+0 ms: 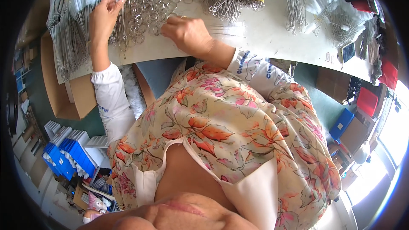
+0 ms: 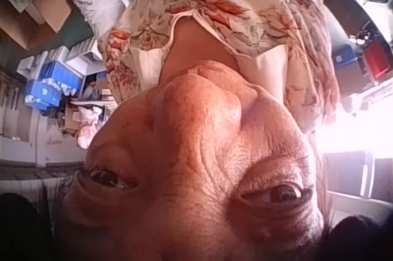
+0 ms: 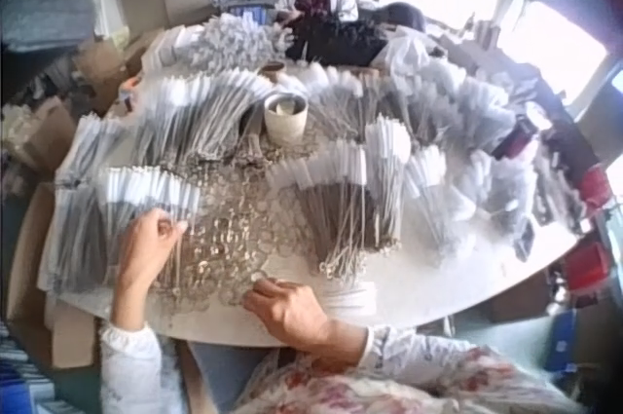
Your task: Attaching small metal rings to the stems of white brushes.
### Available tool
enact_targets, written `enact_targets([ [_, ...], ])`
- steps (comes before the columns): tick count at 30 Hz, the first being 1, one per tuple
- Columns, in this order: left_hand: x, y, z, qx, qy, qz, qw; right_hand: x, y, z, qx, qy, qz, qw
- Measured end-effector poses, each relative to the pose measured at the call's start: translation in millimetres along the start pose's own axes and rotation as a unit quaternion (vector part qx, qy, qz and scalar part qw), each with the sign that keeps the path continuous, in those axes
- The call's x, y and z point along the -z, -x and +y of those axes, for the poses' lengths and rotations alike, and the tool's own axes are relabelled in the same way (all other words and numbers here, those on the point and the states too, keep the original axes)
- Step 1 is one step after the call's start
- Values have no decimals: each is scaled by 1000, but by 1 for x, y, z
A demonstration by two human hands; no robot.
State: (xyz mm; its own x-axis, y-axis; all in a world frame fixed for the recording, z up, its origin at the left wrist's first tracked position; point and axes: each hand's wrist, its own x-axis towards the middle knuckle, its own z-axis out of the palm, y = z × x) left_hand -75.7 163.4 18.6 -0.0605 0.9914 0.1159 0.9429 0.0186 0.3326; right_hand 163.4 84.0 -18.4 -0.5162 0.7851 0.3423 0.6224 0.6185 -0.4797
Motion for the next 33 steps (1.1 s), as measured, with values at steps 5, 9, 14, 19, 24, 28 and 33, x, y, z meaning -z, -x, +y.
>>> enact_targets([
  [5, -18, -15, -13, 8, -50, -3, 999, 35, -24, 31, 84, 41, 71, 993],
  [9, -17, -15, -19, 26, -3, 10, 1000, 86, -49, 83, -55, 131, 109, 984],
  [14, -11, -11, -5, 38, -61, -8, 997, 142, -42, 94, -236, 206, 68, 947],
  [19, 0, 5, -6, 112, 440, -116, 884, 136, -42, 93, -350, 250, -66, 900],
  [24, 12, 10, -4, 78, 562, -22, 823, 153, -13, 145, -325, 33, 92, 941],
  [28, 81, -1, -44, 108, 208, 167, 958, 202, -5, 133, -280, -313, 371, 828],
  [33, 6, -87, -294, -43, 90, 6, 995, 270, 70, 176, -265, 60, 333, 903],
])
